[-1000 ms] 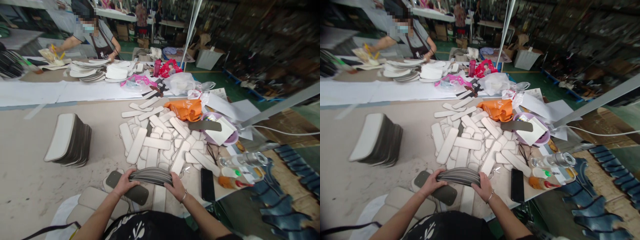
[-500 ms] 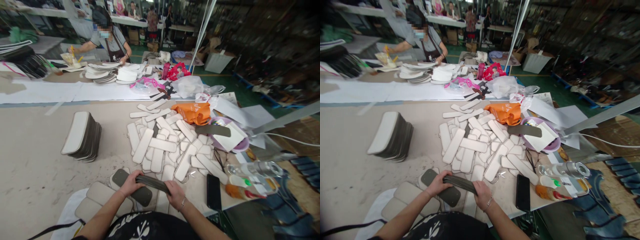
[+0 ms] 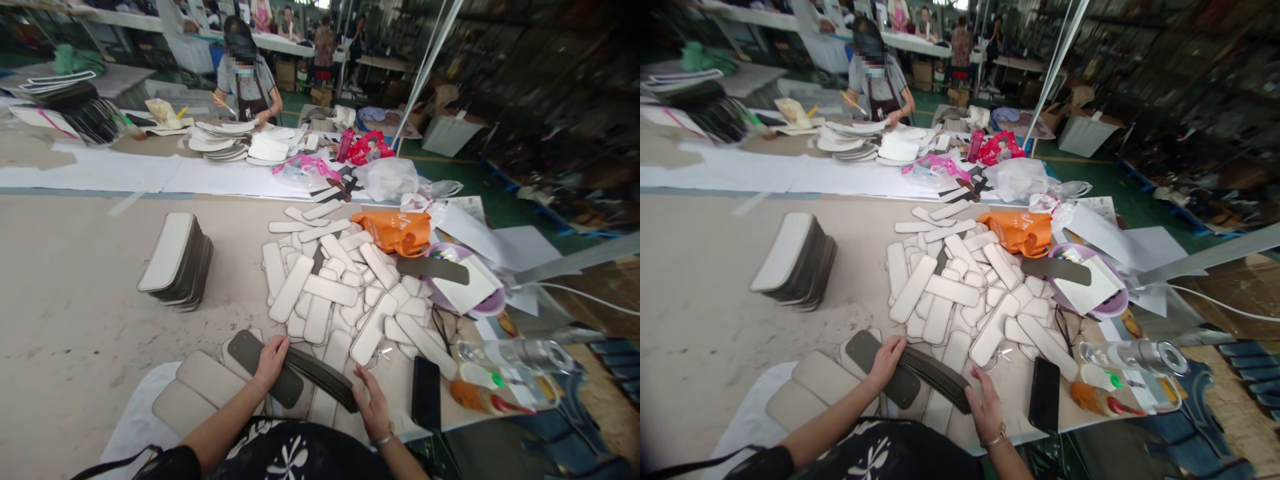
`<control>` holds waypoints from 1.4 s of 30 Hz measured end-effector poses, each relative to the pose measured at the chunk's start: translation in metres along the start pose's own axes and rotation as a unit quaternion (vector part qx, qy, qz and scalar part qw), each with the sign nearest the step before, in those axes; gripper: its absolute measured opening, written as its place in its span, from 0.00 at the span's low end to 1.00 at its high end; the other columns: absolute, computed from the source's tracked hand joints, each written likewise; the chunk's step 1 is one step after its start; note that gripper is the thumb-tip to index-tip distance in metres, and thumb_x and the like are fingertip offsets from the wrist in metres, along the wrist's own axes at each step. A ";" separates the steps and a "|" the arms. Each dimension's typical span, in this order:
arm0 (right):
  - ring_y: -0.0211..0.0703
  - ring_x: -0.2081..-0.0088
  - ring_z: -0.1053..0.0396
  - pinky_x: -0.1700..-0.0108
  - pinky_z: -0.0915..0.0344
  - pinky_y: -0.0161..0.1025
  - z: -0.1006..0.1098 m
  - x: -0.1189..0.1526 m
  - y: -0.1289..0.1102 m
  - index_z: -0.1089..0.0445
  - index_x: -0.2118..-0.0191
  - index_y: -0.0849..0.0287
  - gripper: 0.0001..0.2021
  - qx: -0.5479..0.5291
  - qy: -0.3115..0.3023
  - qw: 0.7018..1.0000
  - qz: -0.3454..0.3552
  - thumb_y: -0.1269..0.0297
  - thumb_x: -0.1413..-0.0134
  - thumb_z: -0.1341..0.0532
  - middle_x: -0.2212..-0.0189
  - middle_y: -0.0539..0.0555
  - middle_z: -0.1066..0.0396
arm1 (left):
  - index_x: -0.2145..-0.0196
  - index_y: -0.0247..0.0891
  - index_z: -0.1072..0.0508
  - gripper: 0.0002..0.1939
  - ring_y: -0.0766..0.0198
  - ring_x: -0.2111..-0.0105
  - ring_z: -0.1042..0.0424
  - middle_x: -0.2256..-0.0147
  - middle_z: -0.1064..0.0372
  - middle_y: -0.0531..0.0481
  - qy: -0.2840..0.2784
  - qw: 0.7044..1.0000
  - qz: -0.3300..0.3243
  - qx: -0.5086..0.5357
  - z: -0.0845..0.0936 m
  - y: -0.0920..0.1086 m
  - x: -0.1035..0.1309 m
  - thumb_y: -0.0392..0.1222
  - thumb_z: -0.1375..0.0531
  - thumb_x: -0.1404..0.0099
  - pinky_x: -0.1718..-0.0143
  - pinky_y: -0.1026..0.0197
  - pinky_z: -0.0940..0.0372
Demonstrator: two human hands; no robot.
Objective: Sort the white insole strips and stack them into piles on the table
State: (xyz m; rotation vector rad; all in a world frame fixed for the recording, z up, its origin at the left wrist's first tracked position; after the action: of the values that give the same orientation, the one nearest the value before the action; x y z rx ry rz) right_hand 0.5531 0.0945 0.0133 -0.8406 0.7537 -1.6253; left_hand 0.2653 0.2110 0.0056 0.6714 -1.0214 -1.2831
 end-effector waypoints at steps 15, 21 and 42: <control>0.58 0.43 0.44 0.41 0.48 0.57 -0.024 -0.016 -0.050 0.39 0.45 0.59 0.29 0.161 -0.035 0.980 0.108 0.49 0.50 0.41 0.46 0.63 0.38 | 0.77 0.39 0.31 0.18 0.61 0.67 0.35 0.73 0.34 0.50 0.073 0.997 0.028 -0.020 0.000 -0.005 0.000 0.51 0.51 0.38 0.59 0.58 0.40; 0.53 0.49 0.36 0.49 0.37 0.46 -0.065 -0.023 -0.064 0.42 0.41 0.55 0.26 0.313 -0.204 0.924 0.082 0.65 0.47 0.42 0.49 0.60 0.34 | 0.79 0.39 0.33 0.18 0.60 0.69 0.35 0.75 0.36 0.51 0.070 0.997 0.024 0.000 -0.002 -0.004 -0.001 0.51 0.50 0.39 0.60 0.56 0.39; 0.48 0.69 0.26 0.69 0.28 0.39 -0.317 -0.223 -0.238 0.31 0.61 0.64 0.22 -0.320 -0.206 0.907 -0.179 0.57 0.62 0.32 0.69 0.59 0.24 | 0.50 0.30 0.36 0.26 0.52 0.47 0.38 0.49 0.37 0.36 0.175 0.964 0.153 -0.127 0.126 -0.104 0.032 0.47 0.48 0.44 0.44 0.50 0.45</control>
State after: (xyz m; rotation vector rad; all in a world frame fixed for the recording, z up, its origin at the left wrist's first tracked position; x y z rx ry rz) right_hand 0.1944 0.3746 0.0069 -1.8231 0.8675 -1.4296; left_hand 0.1047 0.1758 -0.0235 0.4970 -0.6267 -0.9596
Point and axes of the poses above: each hand's wrist, its own x-axis away from the middle knuckle, its own z-axis out of the back of the hand, y = z × x, the point moved 7 cm from there along -x, towards the middle knuckle
